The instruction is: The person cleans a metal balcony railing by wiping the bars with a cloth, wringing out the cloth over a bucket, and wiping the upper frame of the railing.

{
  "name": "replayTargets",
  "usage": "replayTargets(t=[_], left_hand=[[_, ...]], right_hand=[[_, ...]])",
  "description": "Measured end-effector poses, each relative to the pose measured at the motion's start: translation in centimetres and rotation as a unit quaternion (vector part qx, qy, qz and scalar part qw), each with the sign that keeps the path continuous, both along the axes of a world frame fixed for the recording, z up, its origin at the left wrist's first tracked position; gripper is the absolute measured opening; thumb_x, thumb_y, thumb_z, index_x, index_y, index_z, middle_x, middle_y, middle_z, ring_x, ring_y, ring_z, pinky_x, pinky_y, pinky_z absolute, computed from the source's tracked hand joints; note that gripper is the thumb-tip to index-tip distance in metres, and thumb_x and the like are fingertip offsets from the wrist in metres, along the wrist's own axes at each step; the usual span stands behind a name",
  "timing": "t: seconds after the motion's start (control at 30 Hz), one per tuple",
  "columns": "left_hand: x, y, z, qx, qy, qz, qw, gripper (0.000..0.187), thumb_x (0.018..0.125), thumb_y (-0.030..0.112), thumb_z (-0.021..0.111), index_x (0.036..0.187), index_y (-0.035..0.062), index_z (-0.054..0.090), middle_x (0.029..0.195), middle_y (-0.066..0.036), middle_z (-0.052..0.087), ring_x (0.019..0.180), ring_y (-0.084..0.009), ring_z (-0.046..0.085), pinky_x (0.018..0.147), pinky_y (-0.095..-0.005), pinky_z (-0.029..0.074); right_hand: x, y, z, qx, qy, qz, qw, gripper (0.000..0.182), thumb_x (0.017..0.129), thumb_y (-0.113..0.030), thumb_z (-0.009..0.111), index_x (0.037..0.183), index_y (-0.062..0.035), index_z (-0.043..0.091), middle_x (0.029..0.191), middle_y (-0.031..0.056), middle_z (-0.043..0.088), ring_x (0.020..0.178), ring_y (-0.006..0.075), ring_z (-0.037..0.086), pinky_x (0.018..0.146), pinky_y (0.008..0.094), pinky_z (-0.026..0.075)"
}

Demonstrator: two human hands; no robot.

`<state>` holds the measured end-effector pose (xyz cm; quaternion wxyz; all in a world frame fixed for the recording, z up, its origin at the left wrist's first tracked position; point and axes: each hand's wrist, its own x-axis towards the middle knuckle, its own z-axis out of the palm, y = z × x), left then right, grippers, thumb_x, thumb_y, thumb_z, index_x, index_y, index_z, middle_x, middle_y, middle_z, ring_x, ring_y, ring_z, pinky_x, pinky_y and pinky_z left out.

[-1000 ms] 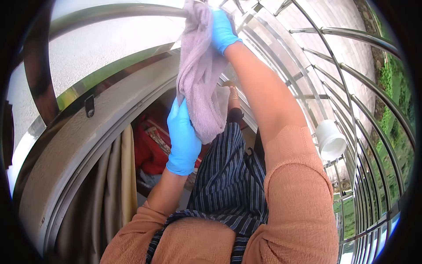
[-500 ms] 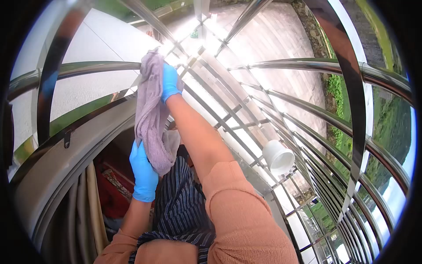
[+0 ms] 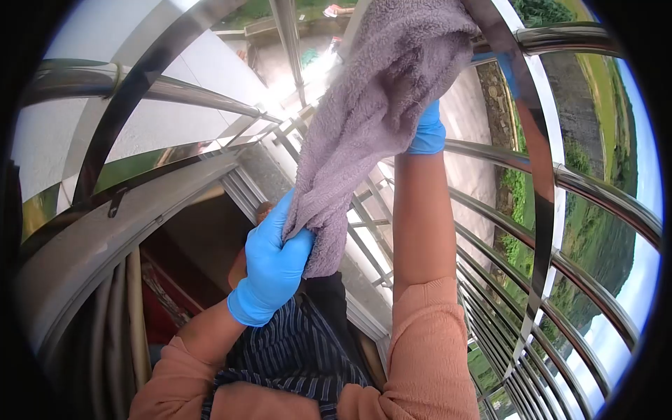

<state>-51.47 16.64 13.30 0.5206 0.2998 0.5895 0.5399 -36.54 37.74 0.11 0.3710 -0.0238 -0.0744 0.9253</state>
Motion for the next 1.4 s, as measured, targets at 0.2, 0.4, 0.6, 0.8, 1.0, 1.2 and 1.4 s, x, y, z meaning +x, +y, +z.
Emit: replayTargets(t=[0.2, 0.4, 0.6, 0.8, 1.0, 1.2, 1.4], left_hand=[[-1.7, 3.9, -1.0, 0.012, -0.026, 0.027, 0.999, 0.045, 0.084, -0.006, 0.043, 0.129, -0.0063, 0.046, 0.11, -0.01, 0.062, 0.095, -0.0126, 0.059, 0.084, -0.0268, 0.048], [-3.7, 5.6, -6.4, 0.072, 0.111, 0.057, 0.99, 0.047, 0.083, 0.0, 0.055, 0.129, -0.0045, 0.048, 0.105, -0.015, 0.066, 0.09, -0.0144, 0.063, 0.078, -0.0276, 0.051], [-6.1, 8.2, -9.8, -0.082, 0.057, 0.079, 0.992, 0.031, 0.086, 0.011, 0.059, 0.113, -0.0031, 0.055, 0.105, -0.009, 0.061, 0.095, -0.0146, 0.057, 0.083, -0.0275, 0.047], [-8.6, 5.6, -10.0, 0.104, -0.097, -0.057, 0.988, 0.029, 0.089, 0.018, 0.057, 0.111, -0.0005, 0.057, 0.1, -0.008, 0.061, 0.088, -0.0119, 0.058, 0.079, -0.0259, 0.046], [-8.4, 8.1, -8.8, -0.06, 0.035, 0.116, 0.991, 0.027, 0.091, 0.019, 0.054, 0.108, -0.0006, 0.06, 0.099, -0.007, 0.063, 0.09, -0.0145, 0.059, 0.081, -0.0255, 0.047], [-11.3, 7.5, -10.1, 0.046, 0.042, -0.004, 0.998, 0.027, 0.089, 0.022, 0.057, 0.105, 0.0004, 0.062, 0.094, -0.006, 0.064, 0.085, -0.014, 0.059, 0.078, -0.0263, 0.048], [-13.0, 7.3, -9.4, 0.048, 0.098, -0.052, 0.993, 0.027, 0.089, 0.023, 0.058, 0.104, 0.0005, 0.062, 0.093, -0.005, 0.064, 0.084, -0.0138, 0.06, 0.077, -0.0265, 0.048]], right_hand=[[-3.6, 3.1, -3.3, 0.03, -0.036, 0.019, 0.999, 0.049, 0.097, -0.04, 0.041, 0.134, -0.0086, 0.042, 0.128, 0.0107, 0.051, 0.112, 0.0281, 0.051, 0.097, 0.0429, 0.044], [-3.7, 0.7, -8.6, 0.007, -0.08, -0.011, 0.997, 0.049, 0.097, -0.04, 0.041, 0.134, -0.0079, 0.042, 0.128, 0.011, 0.051, 0.112, 0.028, 0.051, 0.097, 0.0423, 0.044], [3.9, -19.3, -13.0, -0.173, -0.187, -0.091, 0.963, 0.049, 0.097, -0.039, 0.041, 0.133, -0.0073, 0.042, 0.127, 0.0112, 0.051, 0.112, 0.0278, 0.051, 0.098, 0.0417, 0.044], [2.1, -26.8, -15.7, -0.234, -0.202, -0.086, 0.947, 0.048, 0.097, -0.038, 0.042, 0.133, -0.0067, 0.042, 0.127, 0.0115, 0.051, 0.112, 0.0277, 0.051, 0.098, 0.0411, 0.044], [3.0, -26.1, -17.0, -0.214, -0.247, -0.096, 0.94, 0.048, 0.097, -0.038, 0.042, 0.133, -0.006, 0.043, 0.127, 0.0117, 0.052, 0.112, 0.0276, 0.051, 0.098, 0.0404, 0.044], [2.5, -25.9, -19.0, -0.19, -0.291, -0.068, 0.935, 0.048, 0.097, -0.037, 0.042, 0.132, -0.0054, 0.043, 0.126, 0.012, 0.052, 0.112, 0.0275, 0.051, 0.098, 0.0398, 0.043], [1.0, -24.9, -20.1, -0.14, -0.316, -0.02, 0.938, 0.048, 0.097, -0.037, 0.042, 0.132, -0.0047, 0.043, 0.126, 0.0122, 0.052, 0.113, 0.0274, 0.051, 0.099, 0.0392, 0.043]])
